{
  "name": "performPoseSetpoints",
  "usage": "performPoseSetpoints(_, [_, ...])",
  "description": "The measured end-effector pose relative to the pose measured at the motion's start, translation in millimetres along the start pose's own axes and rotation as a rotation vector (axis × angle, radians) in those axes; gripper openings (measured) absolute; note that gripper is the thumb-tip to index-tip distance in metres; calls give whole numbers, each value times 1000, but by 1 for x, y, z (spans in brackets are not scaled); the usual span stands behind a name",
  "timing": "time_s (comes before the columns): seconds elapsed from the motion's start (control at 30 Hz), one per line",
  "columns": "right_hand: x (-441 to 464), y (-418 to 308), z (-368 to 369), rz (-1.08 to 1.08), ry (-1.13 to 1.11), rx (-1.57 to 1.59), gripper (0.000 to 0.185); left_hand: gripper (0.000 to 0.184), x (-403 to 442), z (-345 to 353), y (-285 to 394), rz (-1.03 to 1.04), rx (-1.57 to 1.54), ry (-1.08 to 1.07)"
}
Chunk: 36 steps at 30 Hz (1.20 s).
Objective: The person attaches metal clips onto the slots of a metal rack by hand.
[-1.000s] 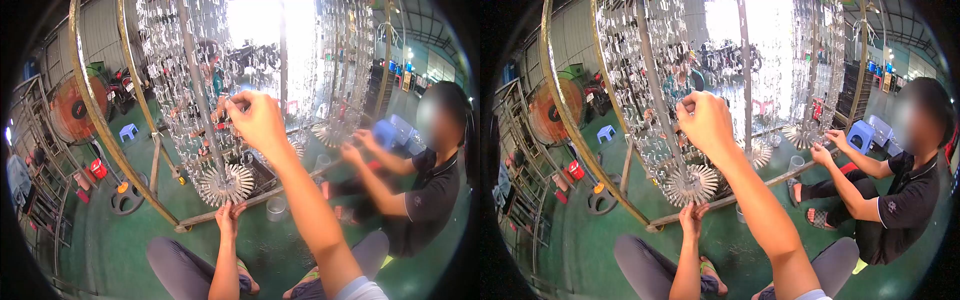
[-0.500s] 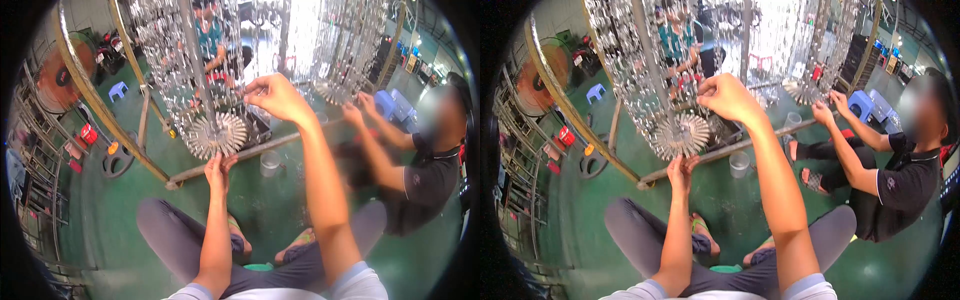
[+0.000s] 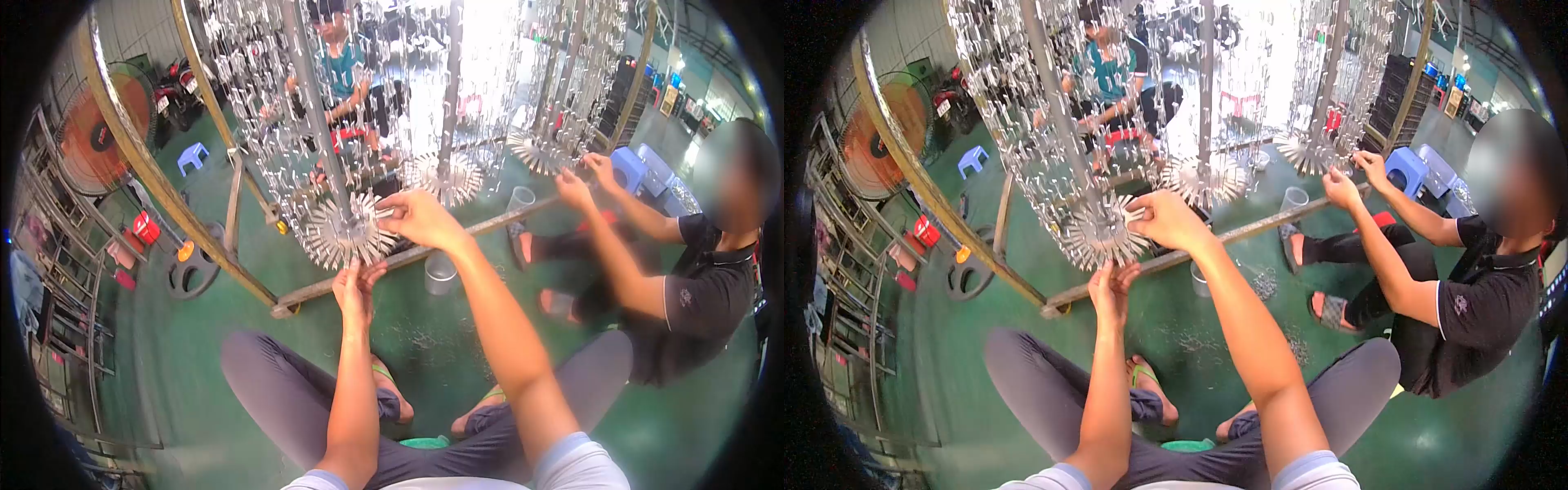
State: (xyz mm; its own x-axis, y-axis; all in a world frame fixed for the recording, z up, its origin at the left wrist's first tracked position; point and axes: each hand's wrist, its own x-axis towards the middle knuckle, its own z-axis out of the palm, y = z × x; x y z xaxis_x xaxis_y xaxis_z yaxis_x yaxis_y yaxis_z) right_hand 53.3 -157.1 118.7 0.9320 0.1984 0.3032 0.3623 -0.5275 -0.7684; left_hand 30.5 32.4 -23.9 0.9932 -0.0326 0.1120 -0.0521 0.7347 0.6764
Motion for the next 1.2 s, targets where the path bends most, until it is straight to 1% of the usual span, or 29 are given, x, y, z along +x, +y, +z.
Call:
performPoseSetpoints(0.03, [1,0,3,-25,11,32,38,30,-1,1,1,-4,0,0])
performPoseSetpoints(0.1, [1,0,4,23,-67,228,39,29,-2,1,2,-11,0,7])
performPoseSetpoints(0.3, [-2,-4,2,14,-78,305,29,28,-2,-5,-3,-2,-1,25])
performPoseSetpoints(0.33, [1,-1,8,-86,-41,330,26,28,-2,-7,-5,-1,-2,20])
performPoseSetpoints(0.37, [-1,4,7,-10,-19,333,24,29,0,-9,-6,2,-2,14])
performPoseSetpoints(0.43, [-2,8,3,26,62,107,25,29,-1,-8,-5,12,-8,-9])
performPoseSetpoints(0.5, [-9,12,0,88,64,208,28,30,-1,-9,-5,12,-16,-19])
performPoseSetpoints(0.57, [-22,10,-8,109,61,195,28,31,-1,-9,-6,3,-30,-18])
performPoseSetpoints(0.6, [-30,9,-12,130,56,213,28,25,-2,-6,-6,1,-31,9])
performPoseSetpoints(0.73, [-68,-28,-35,236,35,187,26,26,-1,-8,-7,-5,-35,13])
performPoseSetpoints(0.83, [-86,-28,-29,174,64,273,26,28,-1,-5,-6,-7,-28,13])
performPoseSetpoints(0.87, [-89,-26,-23,100,93,289,26,29,0,-7,-8,-6,-24,11])
performPoseSetpoints(0.97, [-87,-33,-7,20,118,197,24,34,0,-3,-7,-10,22,33])
performPoseSetpoints(1.0, [-82,-30,-2,-53,142,115,24,36,-1,-2,-6,-21,48,57])
performPoseSetpoints(1.03, [-79,-31,6,-10,167,114,25,38,-3,1,-3,-26,101,69])
performPoseSetpoints(1.07, [-73,-21,18,-96,277,-8,26,39,-4,3,0,-43,156,88])
performPoseSetpoints(1.1, [-72,-29,20,-49,262,14,27,40,-5,2,3,-55,201,90])
performPoseSetpoints(1.13, [-69,-23,28,-109,317,18,28,41,-5,4,7,-66,245,89])
performPoseSetpoints(1.17, [-68,-24,28,-51,298,18,28,39,-7,6,7,-39,267,87])
performPoseSetpoints(1.2, [-67,-18,32,-115,338,-22,27,36,-8,8,10,-42,266,76])
